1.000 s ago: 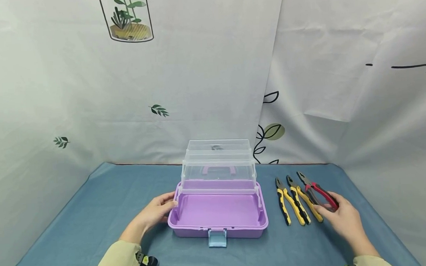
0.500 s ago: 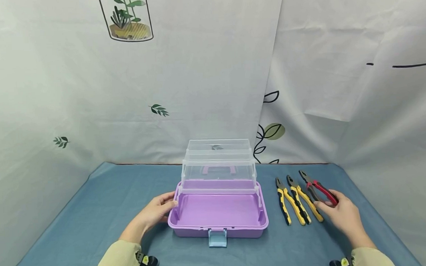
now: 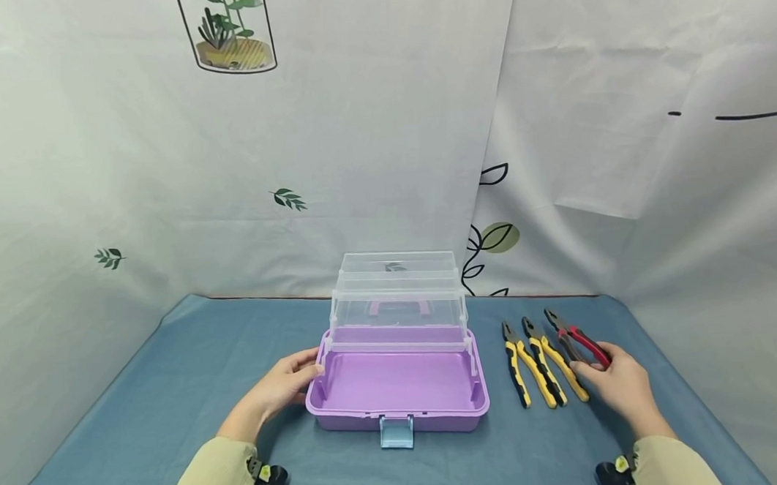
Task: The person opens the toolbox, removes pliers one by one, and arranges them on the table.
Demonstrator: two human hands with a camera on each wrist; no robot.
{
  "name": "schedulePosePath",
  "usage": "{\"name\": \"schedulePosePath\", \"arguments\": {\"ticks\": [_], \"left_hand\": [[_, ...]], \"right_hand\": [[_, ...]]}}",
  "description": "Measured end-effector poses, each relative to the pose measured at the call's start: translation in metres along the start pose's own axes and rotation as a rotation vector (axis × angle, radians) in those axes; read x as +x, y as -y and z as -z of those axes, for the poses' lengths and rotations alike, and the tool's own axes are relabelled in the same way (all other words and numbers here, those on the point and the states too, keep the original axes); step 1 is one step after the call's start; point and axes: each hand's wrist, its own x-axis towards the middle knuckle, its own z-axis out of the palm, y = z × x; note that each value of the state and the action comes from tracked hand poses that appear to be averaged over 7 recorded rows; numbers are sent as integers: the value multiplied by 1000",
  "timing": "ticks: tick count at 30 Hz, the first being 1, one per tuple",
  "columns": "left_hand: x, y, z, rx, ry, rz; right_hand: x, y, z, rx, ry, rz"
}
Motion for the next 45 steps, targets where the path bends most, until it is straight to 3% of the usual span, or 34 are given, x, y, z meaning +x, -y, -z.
{"name": "schedulePosePath", "arguments": {"ticks": [10, 23, 45], "left_hand": [[1, 2, 0, -2, -1, 0], [3, 2, -1, -13, -3, 10], [1, 1, 1, 1, 4, 9]], "right_hand": [[9, -5, 0, -19, 31, -18], [16, -5, -2, -62, 81, -103], [17, -1, 3, -126, 137, -76]]}}
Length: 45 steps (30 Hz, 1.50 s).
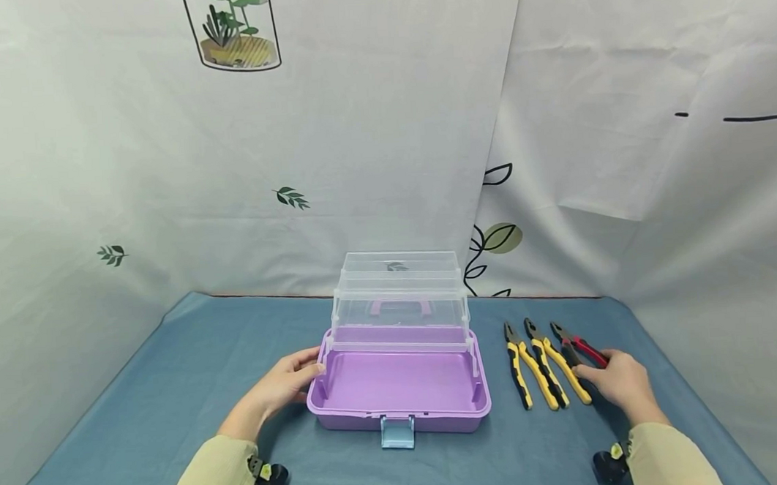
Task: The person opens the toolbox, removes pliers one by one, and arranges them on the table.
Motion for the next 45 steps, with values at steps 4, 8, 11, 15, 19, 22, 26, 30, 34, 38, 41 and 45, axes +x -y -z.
{"name": "schedulePosePath", "arguments": {"ticks": [4, 8, 11, 15, 19, 22, 26, 30, 34, 38, 41, 45], "left_hand": [[0, 0, -1, -3, -8, 8], [0, 1, -1, -4, -7, 10], [-1, 0, -2, -7, -8, 6], [-1, 0, -3, -11, -13, 5], [-2, 1, -2, 0, -11, 8], [-3, 2, -2, 7, -13, 12], [-3, 2, -1, 9, -18, 11], [-2, 2, -1, 8, -18, 5], [-3, 2, -1, 10, -21, 12], [-2, 0, -1, 16, -30, 18], [-1, -1, -1, 21, -29, 15], [-1, 0, 0, 25, -16, 17]], "right_hand": [[-1, 0, 1, 2, 28, 6], [-2, 0, 2, 15, 57, -6], [-2, 0, 1, 22, 70, -17], [-2, 1, 0, 32, 82, -32], [-3, 0, -1, 35, 87, -50], [-3, 0, -3, 36, 91, -56], [-2, 1, -2, 43, 102, -54], [-1, 1, -1, 53, 95, -74], [-1, 2, -1, 55, 89, -102], [-1, 3, 0, 58, 94, -107], [-1, 3, 1, 55, 100, -97], [-5, 3, -1, 38, 115, -76]]}}
